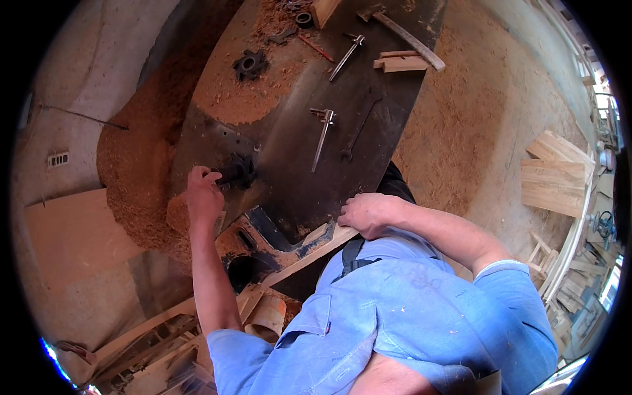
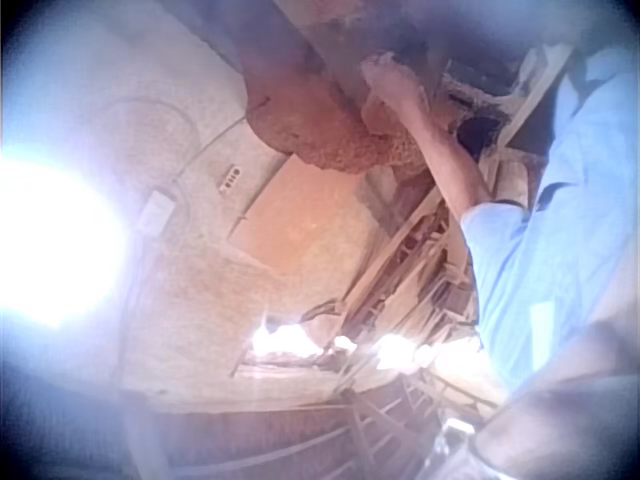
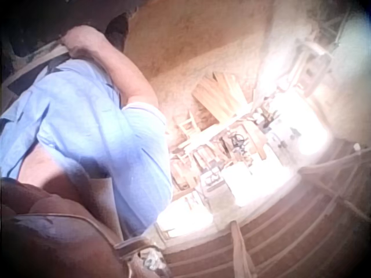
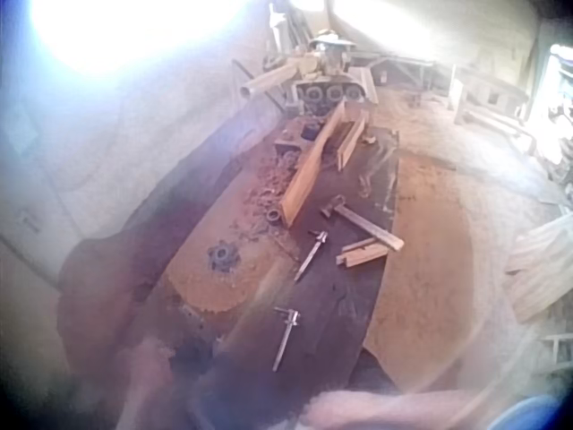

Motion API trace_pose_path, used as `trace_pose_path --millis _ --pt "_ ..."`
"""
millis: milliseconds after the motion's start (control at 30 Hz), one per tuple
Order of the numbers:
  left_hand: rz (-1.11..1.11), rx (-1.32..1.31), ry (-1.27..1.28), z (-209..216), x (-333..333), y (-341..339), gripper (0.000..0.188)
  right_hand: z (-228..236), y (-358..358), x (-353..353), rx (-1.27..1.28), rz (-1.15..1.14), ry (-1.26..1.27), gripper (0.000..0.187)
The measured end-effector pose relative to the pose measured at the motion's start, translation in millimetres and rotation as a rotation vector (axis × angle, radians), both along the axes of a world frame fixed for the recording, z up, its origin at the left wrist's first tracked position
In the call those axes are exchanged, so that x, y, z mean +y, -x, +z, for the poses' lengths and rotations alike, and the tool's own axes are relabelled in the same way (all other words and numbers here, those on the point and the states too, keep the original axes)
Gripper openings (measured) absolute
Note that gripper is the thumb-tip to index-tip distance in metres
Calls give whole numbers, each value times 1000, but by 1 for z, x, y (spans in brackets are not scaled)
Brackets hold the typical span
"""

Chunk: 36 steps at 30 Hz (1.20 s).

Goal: The person assembles a mechanical device on a workbench, using a hammer to secure a metal component into a wooden jig. They then insert and tighten bolts into the assembly using a wrench and their hands, adjusting the position of the wooden jig and metal parts throughout the process.

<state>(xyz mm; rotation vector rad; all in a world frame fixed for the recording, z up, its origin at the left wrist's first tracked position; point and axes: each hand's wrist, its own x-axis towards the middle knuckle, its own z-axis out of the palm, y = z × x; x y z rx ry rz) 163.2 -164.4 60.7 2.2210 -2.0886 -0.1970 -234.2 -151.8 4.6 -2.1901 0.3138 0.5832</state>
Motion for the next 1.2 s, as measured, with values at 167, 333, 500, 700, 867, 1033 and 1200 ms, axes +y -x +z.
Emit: trace_pose_path --millis 167,333,500,700,867,1033,1200 --pt "332 -40 50 3 -5 15 16 -3 3 3 -82 -56 31 38" --pt "125 30 -39 0 -3 -7 20 -1 1 2 -58 -39 28 37" --pt "-29 69 224 3 -5 7 19 -1 0 0 8 -10 -11 40" --pt "258 21 -90 11 -11 6 20 -2 1 1 3 -18 -10 39" --pt "-48 112 166 1 1 -2 27 0 1 0 -12 -21 -11 38" --pt "379 107 -38 9 -9 15 20 -1 2 0 -24 -30 -3 37" --pt "88 119 -25 2 2 -13 27 0 1 1 -22 -28 2 37"
